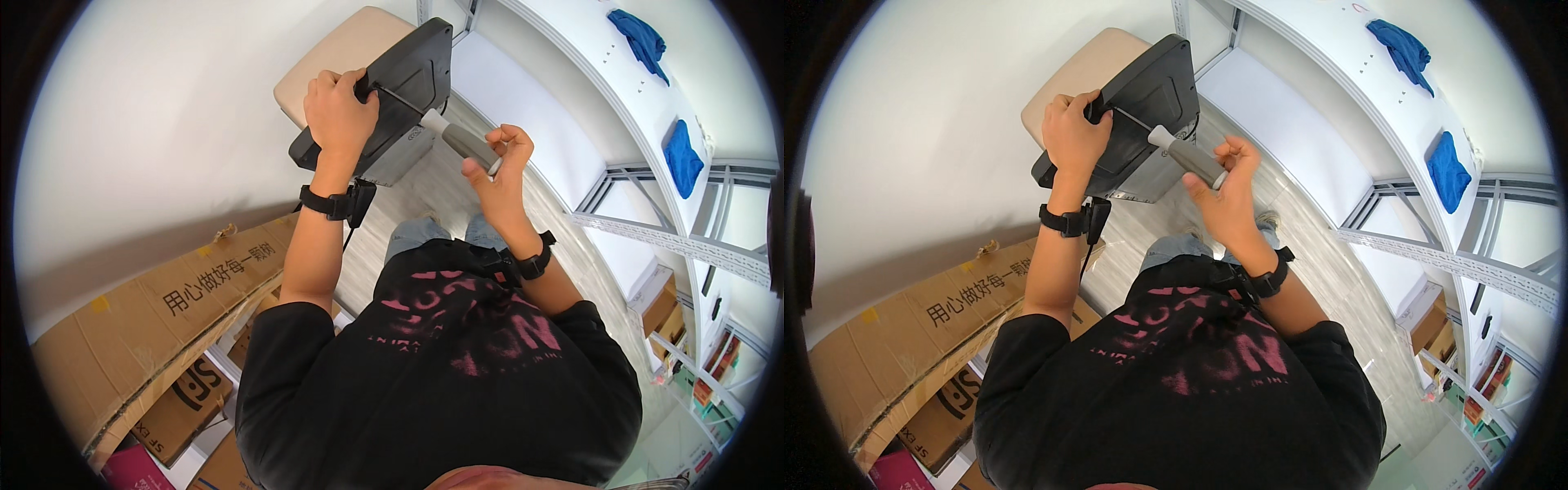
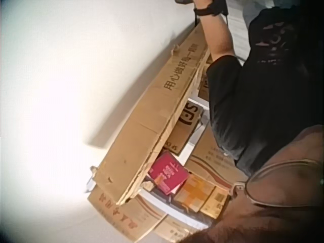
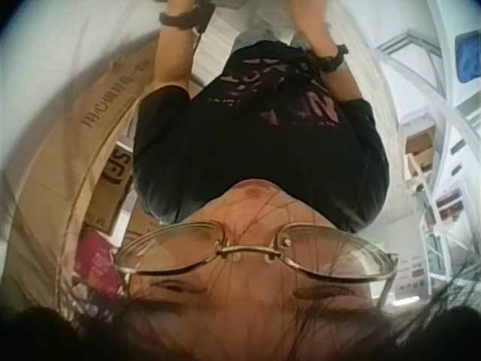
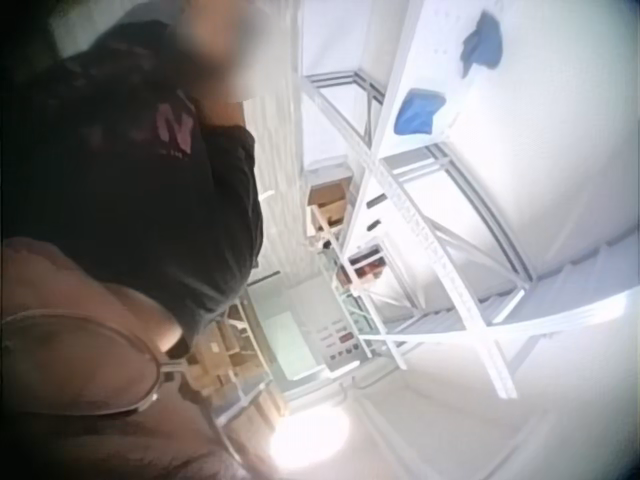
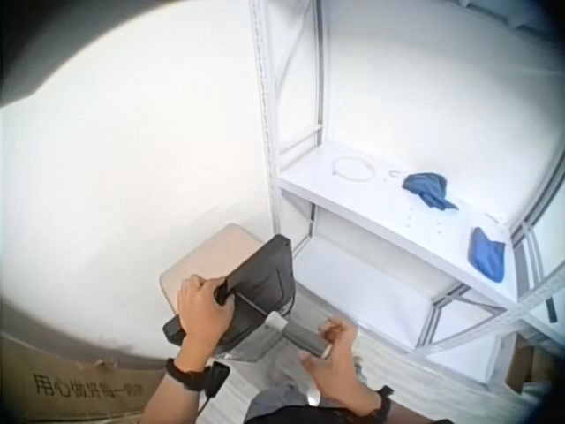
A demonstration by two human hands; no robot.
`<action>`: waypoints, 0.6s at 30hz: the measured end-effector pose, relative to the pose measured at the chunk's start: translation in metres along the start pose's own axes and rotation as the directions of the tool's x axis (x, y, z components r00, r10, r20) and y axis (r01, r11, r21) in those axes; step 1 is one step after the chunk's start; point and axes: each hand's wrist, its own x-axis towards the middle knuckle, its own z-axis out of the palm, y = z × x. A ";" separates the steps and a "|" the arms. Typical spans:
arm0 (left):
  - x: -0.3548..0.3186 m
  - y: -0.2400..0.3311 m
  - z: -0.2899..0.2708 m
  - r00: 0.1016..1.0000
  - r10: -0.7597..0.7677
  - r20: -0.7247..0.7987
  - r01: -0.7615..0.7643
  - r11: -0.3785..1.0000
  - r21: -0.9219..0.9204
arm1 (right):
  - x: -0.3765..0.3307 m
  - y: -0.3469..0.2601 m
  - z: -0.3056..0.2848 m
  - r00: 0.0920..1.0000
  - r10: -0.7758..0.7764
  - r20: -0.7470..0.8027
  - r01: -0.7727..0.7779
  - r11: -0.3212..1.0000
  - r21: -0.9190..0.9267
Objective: The person uses a screwdriver to fasten screws into a white metal panel and then attaches a beige and black electronic device to the panel. The person secures the device by tightening screws into its mounting points.
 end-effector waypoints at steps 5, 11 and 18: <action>0.000 0.004 -0.002 1.000 0.000 0.004 0.000 1.000 0.015 | -0.008 -0.002 -0.009 0.958 0.269 0.104 -0.270 0.963 -0.007; -0.001 0.004 -0.002 1.000 0.004 0.003 -0.004 1.000 0.021 | -0.004 -0.005 -0.010 0.947 0.303 0.109 -0.315 0.941 0.124; 0.000 0.007 -0.005 1.000 -0.010 -0.017 0.010 1.000 0.026 | -0.008 -0.004 -0.008 0.947 0.300 0.112 -0.301 0.954 -0.015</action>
